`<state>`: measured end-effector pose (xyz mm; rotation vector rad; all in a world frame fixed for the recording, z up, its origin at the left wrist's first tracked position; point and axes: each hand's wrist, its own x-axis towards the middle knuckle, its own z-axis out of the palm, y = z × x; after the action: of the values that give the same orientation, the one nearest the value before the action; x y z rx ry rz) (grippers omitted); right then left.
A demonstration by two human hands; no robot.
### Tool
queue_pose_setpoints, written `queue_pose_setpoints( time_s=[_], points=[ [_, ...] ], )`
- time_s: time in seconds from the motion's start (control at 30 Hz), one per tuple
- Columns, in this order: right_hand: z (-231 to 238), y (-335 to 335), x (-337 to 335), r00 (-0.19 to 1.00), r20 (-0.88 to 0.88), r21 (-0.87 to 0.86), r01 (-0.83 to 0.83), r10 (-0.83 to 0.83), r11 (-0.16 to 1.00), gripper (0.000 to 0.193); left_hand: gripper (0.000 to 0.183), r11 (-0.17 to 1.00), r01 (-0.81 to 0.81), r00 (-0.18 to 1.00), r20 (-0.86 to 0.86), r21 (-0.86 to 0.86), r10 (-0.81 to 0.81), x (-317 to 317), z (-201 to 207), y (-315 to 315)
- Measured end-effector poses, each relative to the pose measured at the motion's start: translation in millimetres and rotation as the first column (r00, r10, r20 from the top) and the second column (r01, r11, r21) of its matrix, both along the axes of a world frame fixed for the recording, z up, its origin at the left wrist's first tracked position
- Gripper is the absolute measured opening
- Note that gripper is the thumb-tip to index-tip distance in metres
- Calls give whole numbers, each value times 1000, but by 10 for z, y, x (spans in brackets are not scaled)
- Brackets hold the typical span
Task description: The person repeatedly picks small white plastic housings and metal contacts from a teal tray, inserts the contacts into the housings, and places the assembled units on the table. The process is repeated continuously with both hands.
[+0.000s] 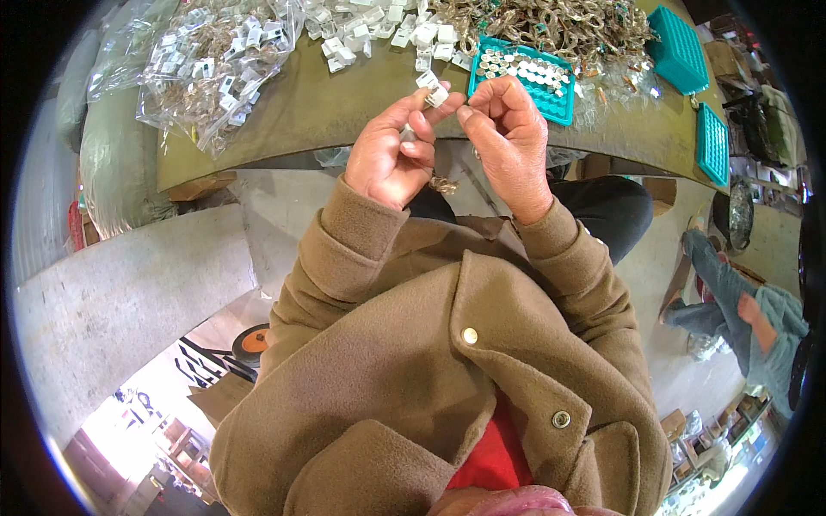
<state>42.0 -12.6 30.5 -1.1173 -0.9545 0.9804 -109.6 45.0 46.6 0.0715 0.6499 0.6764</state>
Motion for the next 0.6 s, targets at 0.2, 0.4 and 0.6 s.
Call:
queue_pose_setpoints(
  time_s=[0.2, 0.4, 0.6],
  points=[
    [-53, -40, 110, 959, 280, 4, 28, -28, 1000, 9, 34, 1000, 10, 999, -50, -2, -10, 26, -37, 74],
    [-71, -94, 424, 778, 560, 169, 230, -285, 958, 9, 24, 907, 258, 901, -422, 332, -102, 16, -23, 107],
    [-53, 115, 742, 646, 699, 139, 296, -305, 945, 6, 16, 827, 389, 837, -531, 406, -133, 180, -153, 13]
  ],
)
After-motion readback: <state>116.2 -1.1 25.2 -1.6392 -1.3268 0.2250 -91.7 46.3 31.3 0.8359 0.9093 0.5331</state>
